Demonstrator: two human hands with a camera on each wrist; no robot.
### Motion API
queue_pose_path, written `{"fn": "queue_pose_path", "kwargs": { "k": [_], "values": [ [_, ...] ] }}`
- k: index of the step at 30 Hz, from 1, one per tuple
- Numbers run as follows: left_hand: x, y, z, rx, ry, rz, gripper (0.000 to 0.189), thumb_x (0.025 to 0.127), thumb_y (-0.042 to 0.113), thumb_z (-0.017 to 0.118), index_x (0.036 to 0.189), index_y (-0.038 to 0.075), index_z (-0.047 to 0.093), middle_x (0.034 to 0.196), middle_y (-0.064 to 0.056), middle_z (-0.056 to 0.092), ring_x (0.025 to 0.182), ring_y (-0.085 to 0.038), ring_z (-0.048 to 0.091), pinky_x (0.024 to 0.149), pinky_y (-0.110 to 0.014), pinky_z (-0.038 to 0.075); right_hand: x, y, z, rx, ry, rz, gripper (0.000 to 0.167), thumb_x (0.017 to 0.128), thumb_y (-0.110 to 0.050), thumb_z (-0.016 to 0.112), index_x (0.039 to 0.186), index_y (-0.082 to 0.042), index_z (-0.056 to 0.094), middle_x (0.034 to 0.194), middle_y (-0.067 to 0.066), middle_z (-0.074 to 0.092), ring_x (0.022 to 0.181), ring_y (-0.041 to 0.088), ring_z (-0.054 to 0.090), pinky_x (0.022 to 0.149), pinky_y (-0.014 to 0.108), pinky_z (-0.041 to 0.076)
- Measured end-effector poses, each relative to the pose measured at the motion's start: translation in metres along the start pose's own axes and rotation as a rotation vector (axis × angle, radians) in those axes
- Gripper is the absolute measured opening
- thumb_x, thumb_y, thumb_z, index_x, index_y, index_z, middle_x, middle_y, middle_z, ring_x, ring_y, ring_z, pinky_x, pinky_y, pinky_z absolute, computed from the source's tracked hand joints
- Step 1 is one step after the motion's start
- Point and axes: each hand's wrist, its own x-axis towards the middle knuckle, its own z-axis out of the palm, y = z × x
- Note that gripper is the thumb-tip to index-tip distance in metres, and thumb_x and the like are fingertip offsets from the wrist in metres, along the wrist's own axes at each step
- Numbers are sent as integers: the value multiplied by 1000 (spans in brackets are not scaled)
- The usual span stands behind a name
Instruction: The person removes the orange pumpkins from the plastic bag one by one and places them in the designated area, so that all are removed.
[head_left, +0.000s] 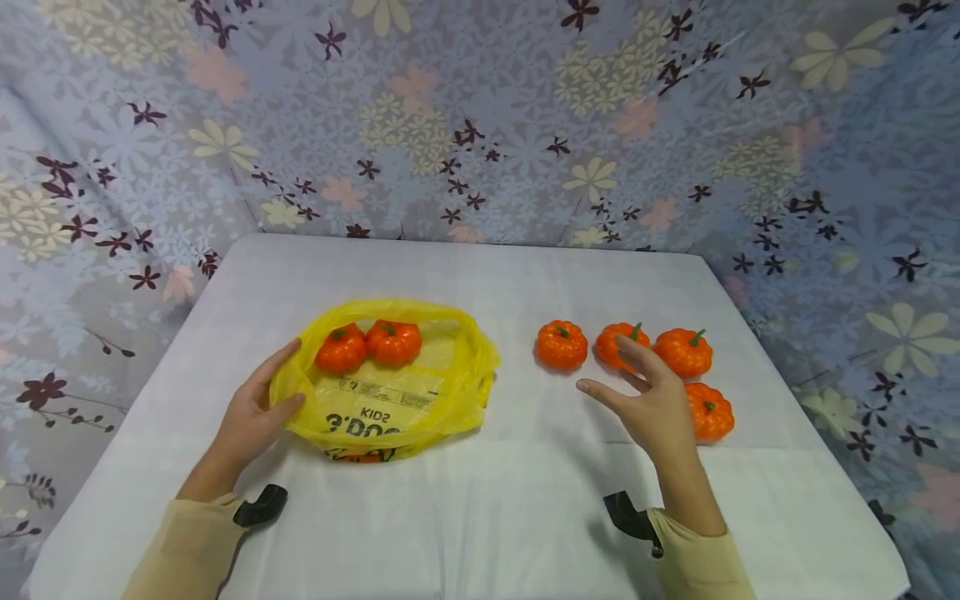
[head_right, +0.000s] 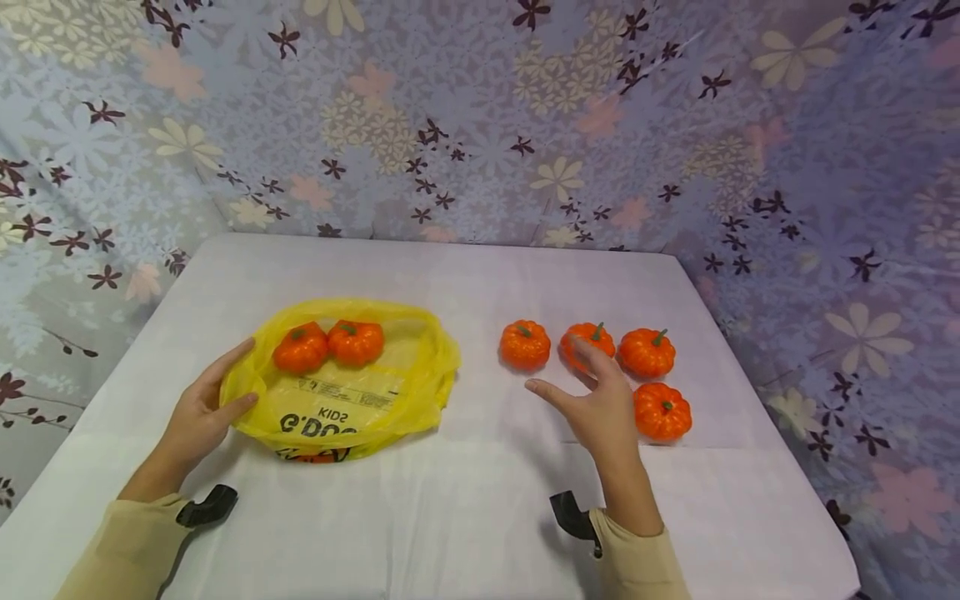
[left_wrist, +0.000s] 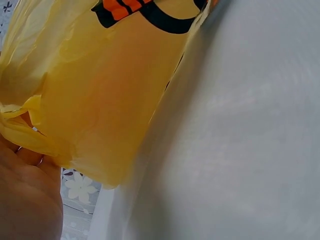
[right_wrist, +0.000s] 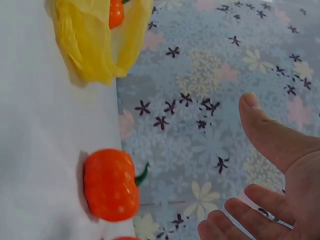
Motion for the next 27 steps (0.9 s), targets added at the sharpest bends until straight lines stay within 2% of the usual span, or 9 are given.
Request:
{"fn": "queue_pose_path", "kwargs": {
  "k": [9,17,27],
  "values": [
    [-3,-3,0,7,4,19,70,98,-7,56,160,13,29,165,-8,24,145,-4,24,105,-6,28,6,-2,35,73,-74,-13,88,75,-35,90,146,-2,50,148,13,51,132,31,51,103,43,48],
    [0,-3,1,-74,-18,78,70,96,-12,54,158,6,29,165,-10,23,145,-5,25,108,-10,29,10,-12,66,158,-139,9,90,72,-34,92,146,-3,51,146,12,52,129,32,52,103,43,48],
    [0,3,0,-53,-23,47,69,97,-9,54,159,5,27,165,-14,22,145,-7,24,106,-9,30,20,-28,101,161,-226,-4,85,73,-32,93,145,-10,53,147,8,52,131,31,52,105,43,47]
  ]
}}
